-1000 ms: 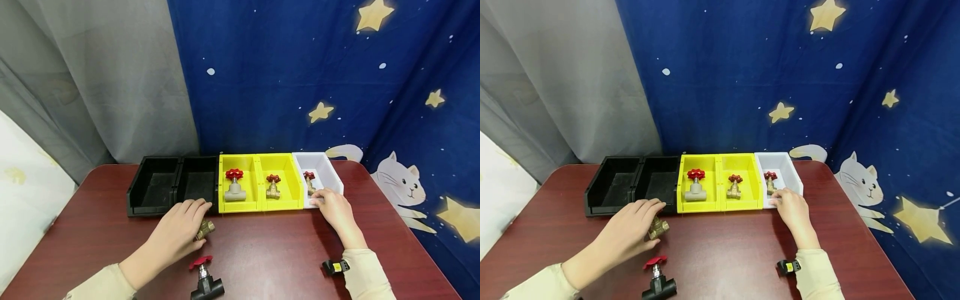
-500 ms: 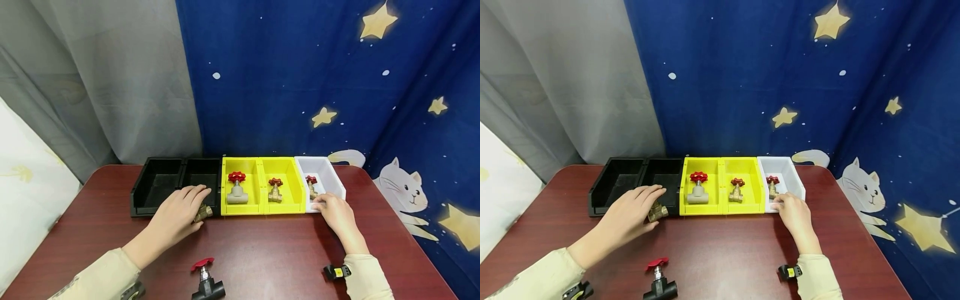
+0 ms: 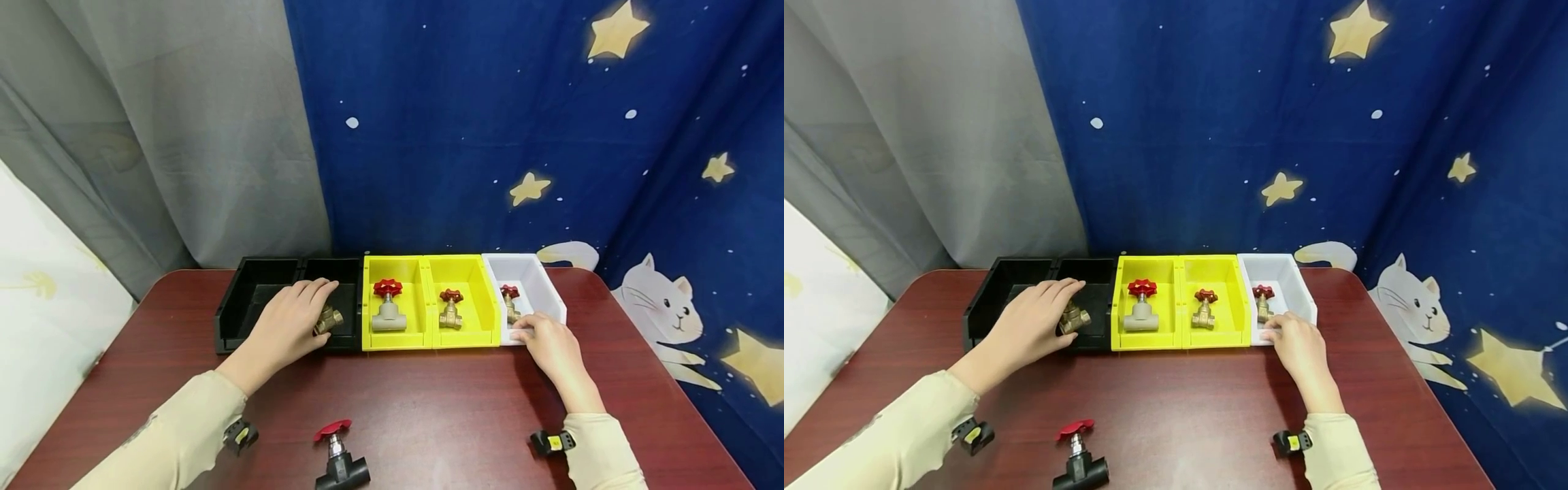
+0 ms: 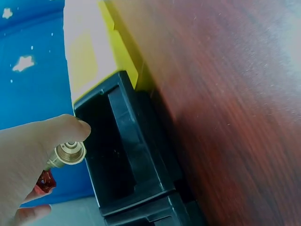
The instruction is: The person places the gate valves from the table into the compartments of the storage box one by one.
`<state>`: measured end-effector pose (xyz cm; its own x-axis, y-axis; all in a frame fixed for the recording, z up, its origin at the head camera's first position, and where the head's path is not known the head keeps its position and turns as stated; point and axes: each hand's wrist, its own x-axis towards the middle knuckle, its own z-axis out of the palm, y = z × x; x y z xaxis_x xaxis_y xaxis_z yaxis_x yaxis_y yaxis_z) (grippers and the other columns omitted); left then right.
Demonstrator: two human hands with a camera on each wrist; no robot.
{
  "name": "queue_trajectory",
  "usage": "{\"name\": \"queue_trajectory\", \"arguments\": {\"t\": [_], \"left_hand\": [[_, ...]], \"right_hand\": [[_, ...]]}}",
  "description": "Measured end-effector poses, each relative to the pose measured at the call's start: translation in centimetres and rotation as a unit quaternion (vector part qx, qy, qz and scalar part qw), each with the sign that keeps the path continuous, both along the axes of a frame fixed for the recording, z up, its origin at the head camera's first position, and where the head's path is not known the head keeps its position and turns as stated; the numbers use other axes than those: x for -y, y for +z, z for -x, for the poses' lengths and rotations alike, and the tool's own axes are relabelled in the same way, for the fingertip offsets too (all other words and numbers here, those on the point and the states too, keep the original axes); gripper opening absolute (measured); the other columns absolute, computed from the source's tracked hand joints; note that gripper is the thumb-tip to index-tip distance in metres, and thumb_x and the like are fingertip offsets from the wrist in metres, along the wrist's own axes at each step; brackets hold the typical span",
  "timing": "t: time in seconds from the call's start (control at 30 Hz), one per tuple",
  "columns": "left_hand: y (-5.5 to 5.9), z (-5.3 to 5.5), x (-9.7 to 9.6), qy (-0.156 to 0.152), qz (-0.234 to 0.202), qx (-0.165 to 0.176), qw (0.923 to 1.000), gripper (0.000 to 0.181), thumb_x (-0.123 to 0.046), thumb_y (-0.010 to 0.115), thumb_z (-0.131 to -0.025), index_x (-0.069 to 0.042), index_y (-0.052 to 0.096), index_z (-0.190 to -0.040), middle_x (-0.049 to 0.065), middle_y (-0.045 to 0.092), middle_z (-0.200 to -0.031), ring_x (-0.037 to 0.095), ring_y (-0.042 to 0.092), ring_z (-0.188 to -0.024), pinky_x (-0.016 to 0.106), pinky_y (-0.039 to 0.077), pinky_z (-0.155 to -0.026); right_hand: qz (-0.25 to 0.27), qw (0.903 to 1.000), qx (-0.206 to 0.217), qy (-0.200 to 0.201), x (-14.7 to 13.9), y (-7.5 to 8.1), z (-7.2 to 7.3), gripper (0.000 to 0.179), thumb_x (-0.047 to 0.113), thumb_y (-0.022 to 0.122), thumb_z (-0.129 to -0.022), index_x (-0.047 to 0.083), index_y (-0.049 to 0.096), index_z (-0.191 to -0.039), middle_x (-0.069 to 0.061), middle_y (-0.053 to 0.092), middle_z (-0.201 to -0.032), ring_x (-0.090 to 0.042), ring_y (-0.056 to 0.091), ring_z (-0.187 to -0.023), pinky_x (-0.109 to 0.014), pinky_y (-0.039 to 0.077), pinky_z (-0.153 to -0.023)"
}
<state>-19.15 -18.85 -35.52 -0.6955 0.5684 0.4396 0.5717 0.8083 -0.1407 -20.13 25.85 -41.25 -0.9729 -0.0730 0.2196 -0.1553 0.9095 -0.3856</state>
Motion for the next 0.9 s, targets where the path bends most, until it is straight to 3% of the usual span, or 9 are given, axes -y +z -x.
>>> {"name": "queue_trajectory", "arguments": {"t": [0.33, 0.63, 0.9], "left_hand": [[-0.2, 2.0, -0.4, 0.031, -0.005, 0.049, 0.9983, 0.089, -0.035, 0.09, -0.069, 0.003, 0.049, -0.139, 0.022, 0.059, -0.13, 0.037, 0.057, -0.114, 0.05, 0.049, -0.094], [-1.5, 3.3, -0.5, 0.039, -0.035, 0.096, 0.994, 0.087, -0.03, 0.091, -0.068, 0.004, 0.049, -0.137, 0.021, 0.058, -0.131, 0.036, 0.057, -0.114, 0.049, 0.051, -0.093], [-2.2, 4.3, -0.6, 0.055, -0.036, 0.135, 0.9887, 0.086, -0.031, 0.09, -0.069, 0.003, 0.049, -0.136, 0.02, 0.059, -0.13, 0.036, 0.058, -0.112, 0.049, 0.052, -0.09]], "right_hand": [[0.001, 1.0, 0.0, 0.004, 0.0, 0.0, 0.0, 0.011, 0.019, 0.078, -0.085, 0.011, 0.073, -0.089, -0.009, 0.067, -0.09, -0.039, 0.063, -0.085, -0.058, 0.049, -0.075], [0.006, 1.0, -0.003, 0.006, 0.0, 0.0, 0.1, 0.01, 0.018, 0.078, -0.085, 0.01, 0.073, -0.089, -0.01, 0.067, -0.091, -0.039, 0.063, -0.085, -0.058, 0.049, -0.076], [0.004, 1.0, -0.005, 0.003, 0.0, 0.0, 0.1, 0.01, 0.017, 0.078, -0.085, 0.01, 0.073, -0.088, -0.009, 0.066, -0.089, -0.039, 0.063, -0.085, -0.058, 0.049, -0.075]]}}
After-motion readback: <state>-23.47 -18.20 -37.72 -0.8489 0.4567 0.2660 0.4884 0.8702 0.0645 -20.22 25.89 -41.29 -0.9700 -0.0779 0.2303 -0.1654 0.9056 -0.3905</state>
